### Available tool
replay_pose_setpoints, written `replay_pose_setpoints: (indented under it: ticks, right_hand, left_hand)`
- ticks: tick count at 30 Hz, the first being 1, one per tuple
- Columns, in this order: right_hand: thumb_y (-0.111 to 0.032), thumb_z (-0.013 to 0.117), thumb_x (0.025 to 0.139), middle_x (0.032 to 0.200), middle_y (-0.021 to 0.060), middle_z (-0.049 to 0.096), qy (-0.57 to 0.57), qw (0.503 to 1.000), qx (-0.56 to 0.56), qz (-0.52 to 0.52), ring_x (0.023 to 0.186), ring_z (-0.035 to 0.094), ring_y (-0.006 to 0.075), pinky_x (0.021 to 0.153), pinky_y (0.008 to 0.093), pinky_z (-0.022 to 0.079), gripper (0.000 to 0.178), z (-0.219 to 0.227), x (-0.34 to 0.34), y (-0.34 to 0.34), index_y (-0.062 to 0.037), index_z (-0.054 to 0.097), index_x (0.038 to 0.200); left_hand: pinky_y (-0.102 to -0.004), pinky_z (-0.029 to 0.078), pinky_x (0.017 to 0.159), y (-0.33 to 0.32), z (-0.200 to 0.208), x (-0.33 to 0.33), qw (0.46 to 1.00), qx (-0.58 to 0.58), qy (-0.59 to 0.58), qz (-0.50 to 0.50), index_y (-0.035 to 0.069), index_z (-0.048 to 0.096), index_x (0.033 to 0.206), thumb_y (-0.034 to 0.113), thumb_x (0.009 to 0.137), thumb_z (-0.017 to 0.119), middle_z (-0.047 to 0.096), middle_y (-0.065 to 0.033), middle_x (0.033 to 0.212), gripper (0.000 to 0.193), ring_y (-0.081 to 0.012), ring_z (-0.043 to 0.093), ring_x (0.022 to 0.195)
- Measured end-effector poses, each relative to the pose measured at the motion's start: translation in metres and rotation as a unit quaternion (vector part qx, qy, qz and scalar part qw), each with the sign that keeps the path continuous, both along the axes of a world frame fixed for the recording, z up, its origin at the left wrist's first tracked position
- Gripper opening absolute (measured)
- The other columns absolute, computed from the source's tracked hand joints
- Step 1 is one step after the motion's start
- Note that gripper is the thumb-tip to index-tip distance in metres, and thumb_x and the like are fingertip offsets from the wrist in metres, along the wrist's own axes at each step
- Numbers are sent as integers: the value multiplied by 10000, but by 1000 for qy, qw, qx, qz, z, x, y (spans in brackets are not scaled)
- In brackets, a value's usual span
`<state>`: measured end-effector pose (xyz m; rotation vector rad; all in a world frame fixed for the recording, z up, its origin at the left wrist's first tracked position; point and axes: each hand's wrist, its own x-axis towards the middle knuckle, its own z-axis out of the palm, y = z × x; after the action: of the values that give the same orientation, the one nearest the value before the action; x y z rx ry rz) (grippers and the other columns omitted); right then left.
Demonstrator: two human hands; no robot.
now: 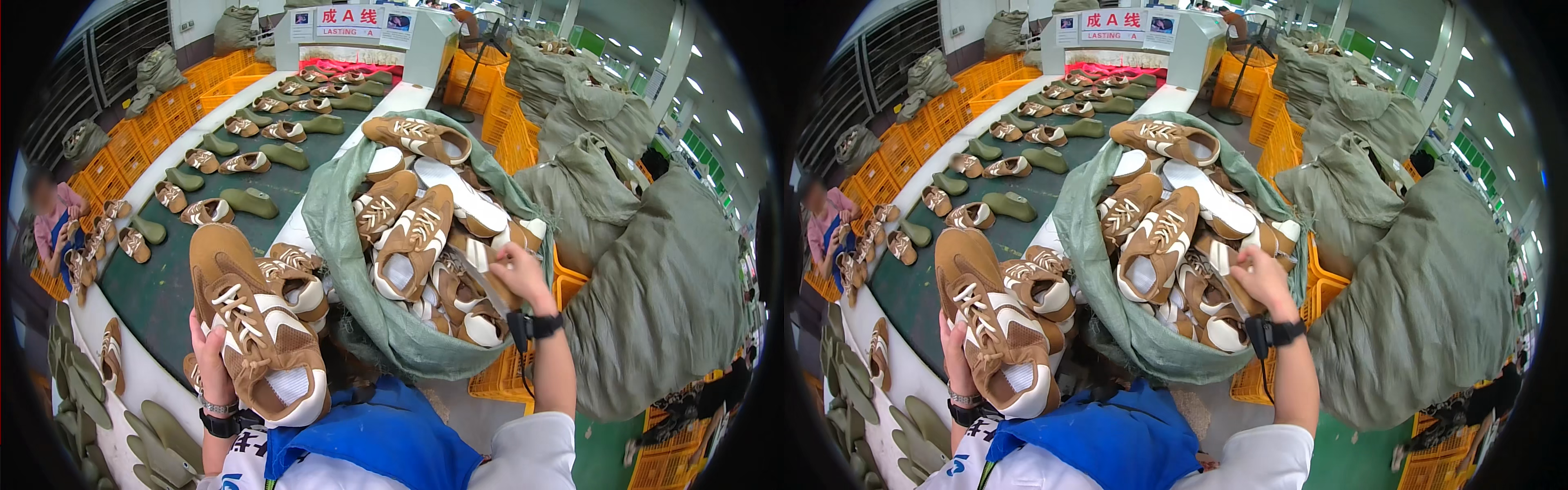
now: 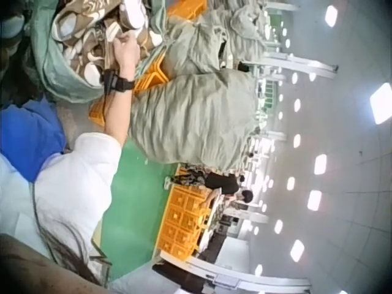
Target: The person sorts shoes from a bag onto a table and then inserts green shoe lasts into the shoes. After tightening the laces, the person places the assembled shoes onto a conveyor belt and moves the remaining lasts into a bin.
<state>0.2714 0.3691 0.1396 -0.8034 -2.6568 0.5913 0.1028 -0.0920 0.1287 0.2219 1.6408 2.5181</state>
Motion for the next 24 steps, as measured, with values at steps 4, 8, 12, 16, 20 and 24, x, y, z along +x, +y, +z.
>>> replay_pose_setpoints:
  ticks: [4, 8, 12, 16, 20, 24]
  right_hand:
    - [-135, 647, 749, 775, 124, 618, 209, 977, -20, -39, 739, 610, 283, 674, 359, 479, 148, 78, 32, -86, -51, 557, 831]
    - [-99, 645, 683, 643, 27, 545, 218, 893, 280, 276, 525, 500, 198, 501, 325, 399, 94, 60, 1, -204, -125, 555, 687]
    - [-135, 566, 697, 568, 25, 515, 109, 862, 237, 434, 521, 526, 191, 519, 315, 412, 88, 26, -22, -250, -98, 491, 726]
    - [-130, 550, 688, 543, 54, 521, 86, 799, 128, 582, 516, 561, 229, 540, 328, 433, 117, 23, -43, -251, -70, 476, 756]
    - [-123, 565, 666, 528, 77, 522, 98, 724, 92, 677, 525, 572, 257, 519, 349, 439, 140, 31, -50, -264, -46, 471, 735]
    - [-103, 580, 669, 522, 87, 515, 71, 714, 46, 695, 517, 567, 269, 501, 353, 440, 128, 29, -56, -272, -47, 483, 732]
  left_hand:
    - [-354, 379, 971, 15, 3, 2, 996, -21, 89, 5, 87, 143, 1412, 139, 790, 547, 349, -156, 1342, 743, -247, 444, 1160]
    - [-320, 169, 1082, 32, -22, 0, 971, -146, 190, 10, 44, 171, 1412, 38, 804, 469, 224, -102, 1443, 677, -210, 226, 1319]
    - [-311, 238, 1054, 45, -37, 15, 972, -199, 59, -112, -4, 207, 1391, 78, 850, 430, 278, -126, 1415, 591, -210, 311, 1277]
    - [-321, 290, 1035, 27, -45, 33, 984, 16, -43, -169, 11, 214, 1389, 291, 924, 405, 385, -107, 1350, 576, -215, 379, 1233]
    - [-317, 391, 945, -4, -37, 31, 963, -42, -31, -263, 16, 330, 1322, 402, 854, 561, 477, -76, 1248, 650, -184, 465, 1133]
    - [-295, 442, 845, 23, 0, 46, 983, -50, -81, -160, 0, 406, 1229, 83, 738, 528, 541, -62, 1106, 513, -149, 537, 968]
